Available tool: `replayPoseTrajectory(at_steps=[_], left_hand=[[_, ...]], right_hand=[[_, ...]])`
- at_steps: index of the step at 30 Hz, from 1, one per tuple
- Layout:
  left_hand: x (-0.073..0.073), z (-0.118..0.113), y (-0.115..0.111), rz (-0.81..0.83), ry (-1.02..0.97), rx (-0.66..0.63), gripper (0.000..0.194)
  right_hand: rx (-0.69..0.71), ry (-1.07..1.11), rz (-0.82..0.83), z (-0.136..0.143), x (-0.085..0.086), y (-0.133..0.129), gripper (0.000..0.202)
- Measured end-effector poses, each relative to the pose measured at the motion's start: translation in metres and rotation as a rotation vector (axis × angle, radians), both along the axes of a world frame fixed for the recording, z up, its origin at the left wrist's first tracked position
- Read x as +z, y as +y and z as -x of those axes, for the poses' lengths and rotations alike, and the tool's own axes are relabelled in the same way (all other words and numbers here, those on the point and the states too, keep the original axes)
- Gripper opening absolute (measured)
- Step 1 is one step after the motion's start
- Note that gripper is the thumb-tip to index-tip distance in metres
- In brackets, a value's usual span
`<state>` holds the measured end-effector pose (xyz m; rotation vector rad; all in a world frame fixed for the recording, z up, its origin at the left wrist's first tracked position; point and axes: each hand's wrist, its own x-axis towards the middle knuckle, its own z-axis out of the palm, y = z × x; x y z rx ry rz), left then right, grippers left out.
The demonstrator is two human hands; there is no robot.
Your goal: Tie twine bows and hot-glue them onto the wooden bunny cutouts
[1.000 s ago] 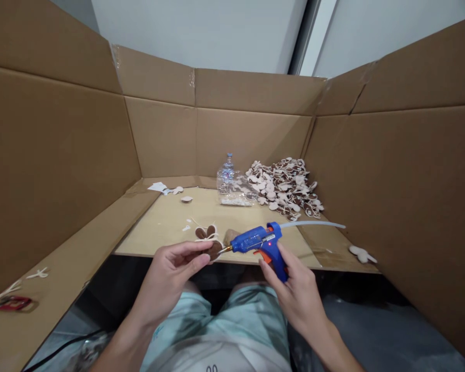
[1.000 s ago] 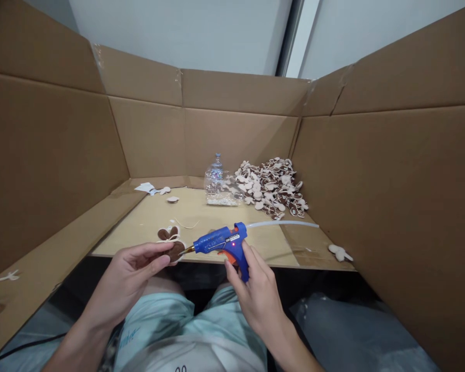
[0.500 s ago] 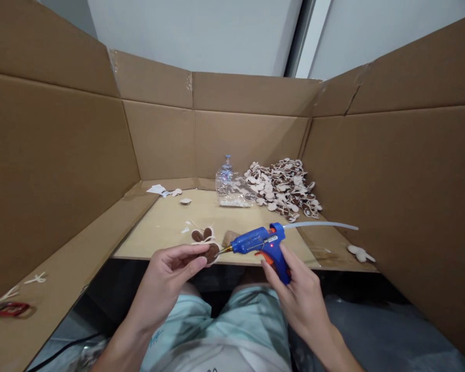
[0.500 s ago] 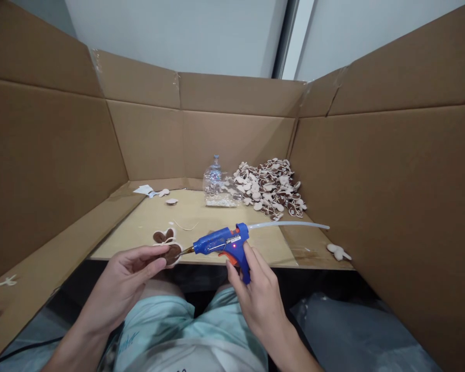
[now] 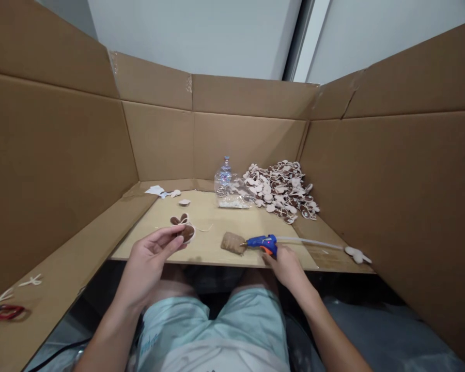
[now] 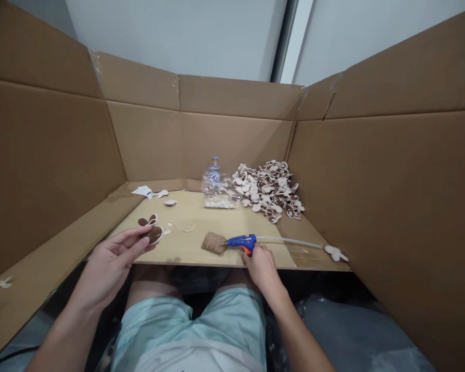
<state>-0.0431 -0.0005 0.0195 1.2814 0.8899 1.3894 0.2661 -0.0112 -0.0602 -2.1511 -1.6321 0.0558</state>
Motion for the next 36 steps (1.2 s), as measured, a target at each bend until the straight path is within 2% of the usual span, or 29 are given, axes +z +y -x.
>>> replayPoseTrajectory(at_steps=[4,6,8,10,13,15,16,19,24,29,36], left_hand=[[0.001,0.011,0.005,-0.001,-0.005,0.086,0.031],[0.001,0.016,0.007,-0.006,-0.002,0.114,0.033],[0.001,0.021,0.010,-0.014,-0.008,0.133,0.033],[0.001,0.024,0.012,-0.036,-0.016,0.145,0.033],[0.000,0.026,0.013,-0.071,-0.021,0.157,0.031],[0.001,0.028,0.013,-0.085,-0.025,0.165,0.030],[0.001,0.029,0.013,-0.091,-0.028,0.170,0.029],[0.002,0.033,0.012,-0.107,-0.038,0.187,0.027],[0.003,0.033,0.012,-0.101,-0.062,0.169,0.025],[0.004,0.033,0.012,-0.095,-0.063,0.164,0.024],[0.005,0.035,0.011,-0.103,-0.066,0.169,0.022]], right_hand=[[-0.044,-0.048,-0.047,0.002,-0.006,0.000,0.035],[0.007,-0.064,-0.097,0.014,-0.004,0.000,0.041],[0.157,-0.066,-0.121,0.038,-0.002,0.004,0.034],[0.395,-0.056,-0.104,0.073,0.000,0.013,0.024],[0.716,-0.059,-0.088,0.131,-0.001,0.037,0.029],[0.805,-0.072,-0.090,0.164,-0.002,0.057,0.037],[0.820,-0.077,-0.090,0.176,-0.003,0.068,0.039],[0.794,-0.087,-0.064,0.196,-0.005,0.095,0.028],[0.722,-0.078,0.038,0.199,-0.006,0.121,0.023],[0.689,-0.032,0.094,0.199,-0.002,0.128,0.026],[0.625,0.220,0.007,0.189,0.003,0.126,0.025]])
